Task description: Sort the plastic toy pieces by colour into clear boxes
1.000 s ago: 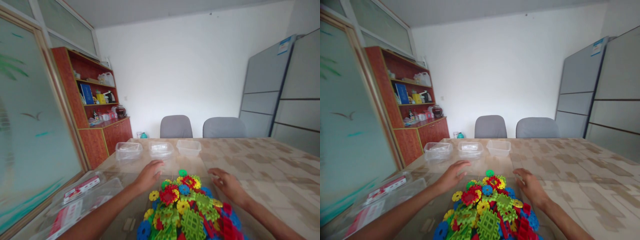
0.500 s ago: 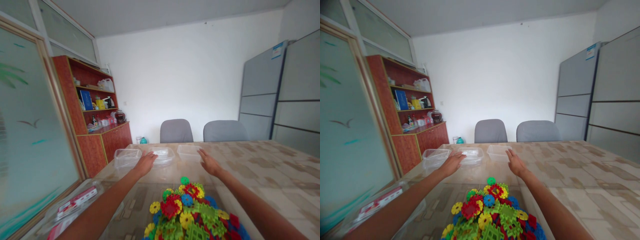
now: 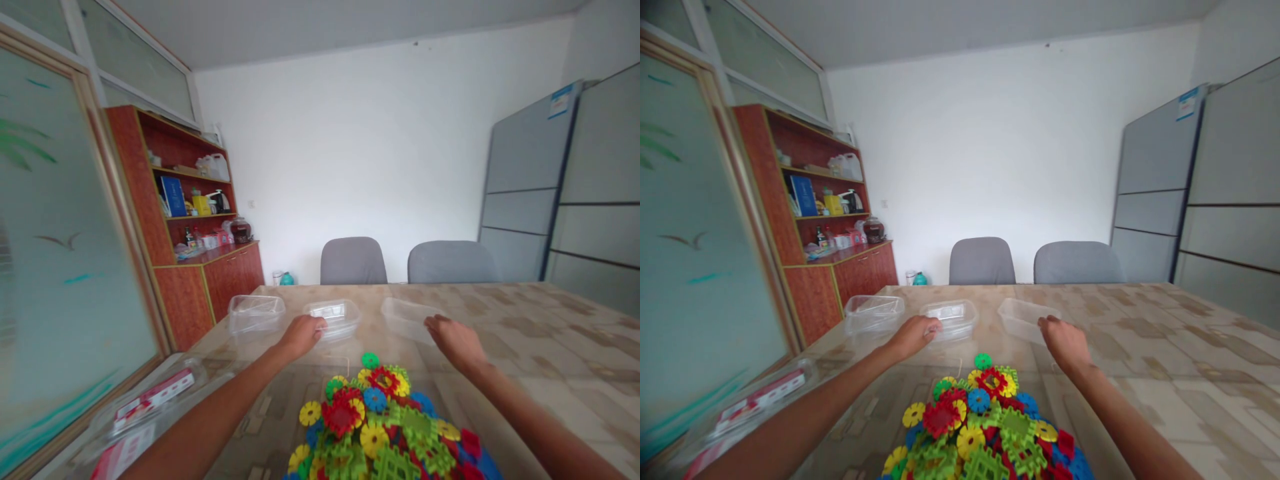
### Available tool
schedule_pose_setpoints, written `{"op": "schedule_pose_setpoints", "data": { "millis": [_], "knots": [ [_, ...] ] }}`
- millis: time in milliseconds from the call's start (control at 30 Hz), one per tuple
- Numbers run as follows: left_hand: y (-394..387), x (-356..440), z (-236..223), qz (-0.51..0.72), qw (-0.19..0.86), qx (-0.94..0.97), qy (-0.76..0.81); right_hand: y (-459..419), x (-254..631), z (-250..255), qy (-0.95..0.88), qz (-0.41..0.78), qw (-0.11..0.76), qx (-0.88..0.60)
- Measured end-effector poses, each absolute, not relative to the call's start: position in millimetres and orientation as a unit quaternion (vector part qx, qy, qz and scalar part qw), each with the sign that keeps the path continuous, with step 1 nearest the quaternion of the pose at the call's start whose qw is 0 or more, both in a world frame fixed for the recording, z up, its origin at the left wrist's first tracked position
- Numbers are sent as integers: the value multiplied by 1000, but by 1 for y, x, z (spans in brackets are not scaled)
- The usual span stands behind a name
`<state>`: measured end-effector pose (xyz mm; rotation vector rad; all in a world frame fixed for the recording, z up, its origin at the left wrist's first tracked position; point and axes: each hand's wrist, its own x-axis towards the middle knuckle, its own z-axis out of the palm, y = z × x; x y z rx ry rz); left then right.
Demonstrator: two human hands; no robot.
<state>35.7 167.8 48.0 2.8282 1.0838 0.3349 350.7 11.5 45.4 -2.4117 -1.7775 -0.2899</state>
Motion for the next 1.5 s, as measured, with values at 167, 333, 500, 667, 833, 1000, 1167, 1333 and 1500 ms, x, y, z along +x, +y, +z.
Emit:
{"op": "schedule_pose_setpoints", "data": {
  "millis": [167,333,500,667,833,1000,1167,1333,1500],
  "knots": [
    [163,65,39,137,91,928,333,-26,360,44,-544,-122,44,-829],
    [166,104,36,146,136,944,263,-33,353,49,-531,-130,37,-837],
    [168,131,32,154,173,955,186,-31,347,47,-522,-137,36,-841],
    [161,141,30,199,191,950,147,-29,344,42,-518,-139,53,-842],
    [153,143,36,263,181,934,162,-31,343,51,-522,-154,85,-835],
    [151,137,47,306,175,917,186,-28,334,52,-617,-148,117,-764],
    [165,131,58,351,144,889,255,-9,319,28,-696,-101,131,-699],
    [188,134,60,359,119,869,319,2,317,15,-704,-60,130,-695],
    [198,147,52,331,126,869,344,-8,325,25,-716,-38,144,-682]
  ]
}}
